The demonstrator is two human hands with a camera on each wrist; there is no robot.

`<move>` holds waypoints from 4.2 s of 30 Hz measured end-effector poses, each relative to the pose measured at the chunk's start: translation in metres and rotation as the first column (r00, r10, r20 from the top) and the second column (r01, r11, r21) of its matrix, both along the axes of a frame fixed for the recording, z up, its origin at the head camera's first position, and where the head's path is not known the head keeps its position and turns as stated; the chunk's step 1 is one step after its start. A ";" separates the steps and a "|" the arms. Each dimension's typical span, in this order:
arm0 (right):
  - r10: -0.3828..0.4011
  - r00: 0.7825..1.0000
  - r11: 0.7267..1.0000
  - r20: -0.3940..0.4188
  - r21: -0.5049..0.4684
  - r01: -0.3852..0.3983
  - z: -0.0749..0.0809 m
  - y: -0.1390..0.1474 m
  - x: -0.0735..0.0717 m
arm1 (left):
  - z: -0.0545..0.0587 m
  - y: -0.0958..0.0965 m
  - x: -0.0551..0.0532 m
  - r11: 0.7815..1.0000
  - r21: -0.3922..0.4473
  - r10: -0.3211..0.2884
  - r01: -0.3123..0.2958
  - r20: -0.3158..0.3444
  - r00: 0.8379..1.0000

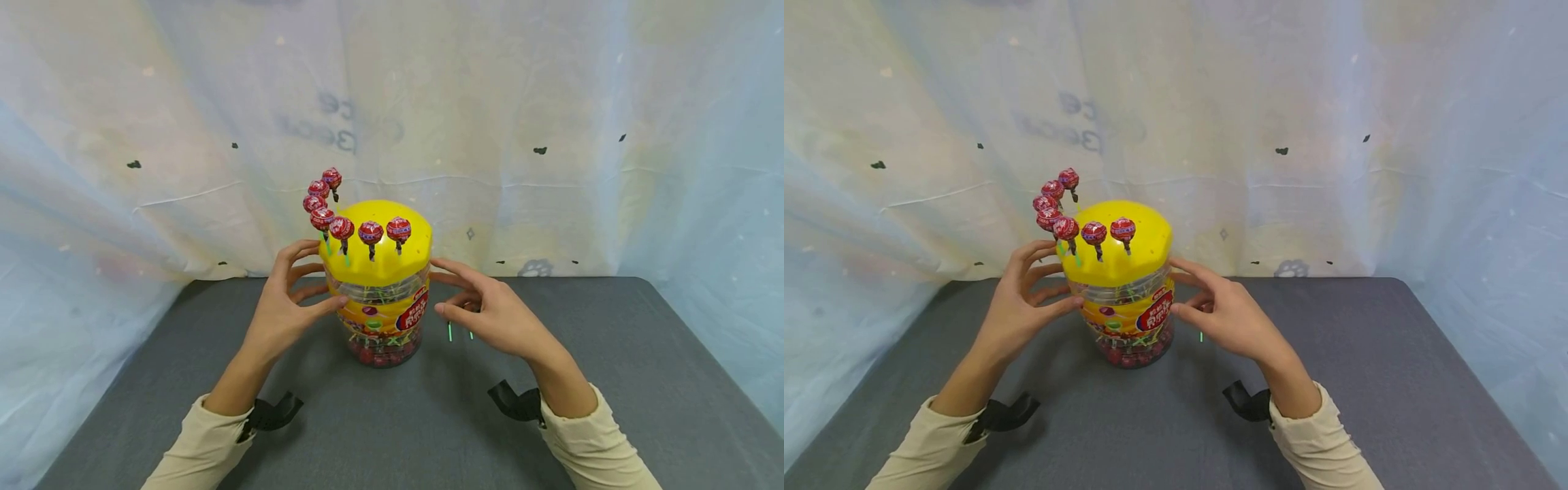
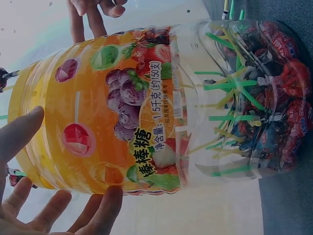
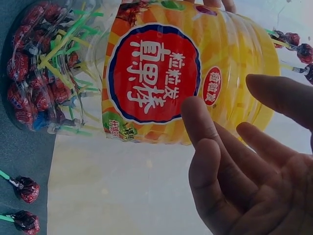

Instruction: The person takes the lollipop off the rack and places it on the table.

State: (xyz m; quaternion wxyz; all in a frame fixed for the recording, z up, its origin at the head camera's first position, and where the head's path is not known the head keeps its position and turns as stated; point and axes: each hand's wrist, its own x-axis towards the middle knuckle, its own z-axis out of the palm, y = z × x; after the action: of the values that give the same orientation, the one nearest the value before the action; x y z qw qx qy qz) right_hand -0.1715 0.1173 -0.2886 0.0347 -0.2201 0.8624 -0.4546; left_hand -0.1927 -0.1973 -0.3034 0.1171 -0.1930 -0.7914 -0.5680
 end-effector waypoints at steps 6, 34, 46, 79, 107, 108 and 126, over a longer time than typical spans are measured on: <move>0.019 1.000 0.999 -0.010 0.045 -0.018 0.002 0.001 0.002 | 0.002 -0.001 0.001 1.000 0.003 -0.008 0.008 0.011 1.000; -0.009 1.000 0.998 -0.017 0.057 0.010 0.000 -0.006 0.005 | 0.010 0.000 0.012 0.993 -0.113 0.022 -0.015 0.061 0.998; -0.014 1.000 1.000 -0.015 0.022 0.014 -0.007 -0.009 -0.002 | 0.009 0.000 0.013 0.990 -0.130 0.056 -0.053 0.019 0.998; -0.044 0.995 0.998 -0.086 0.034 0.048 -0.004 -0.010 -0.003 | 0.002 0.005 0.009 0.988 -0.109 0.103 -0.107 -0.042 0.994; -0.251 0.850 0.947 -0.464 -0.299 0.116 0.033 -0.056 -0.003 | 0.001 0.006 0.010 0.982 -0.161 0.099 -0.102 -0.026 0.995; -0.252 0.848 0.948 -0.466 -0.294 0.120 0.033 -0.057 -0.004 | 0.001 0.006 0.010 0.982 -0.161 0.099 -0.101 -0.025 0.995; -0.257 0.807 0.954 -0.532 -0.273 0.124 0.021 -0.062 -0.013 | 0.003 0.007 0.012 0.977 -0.183 0.108 -0.109 -0.018 0.994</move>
State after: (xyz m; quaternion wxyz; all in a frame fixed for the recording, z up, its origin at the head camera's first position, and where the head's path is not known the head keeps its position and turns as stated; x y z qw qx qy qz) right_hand -0.1845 0.0552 -0.2678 -0.2917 -0.2582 0.7948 -0.4653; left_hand -0.1808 -0.1899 -0.3007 0.1327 -0.1619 -0.8494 -0.4844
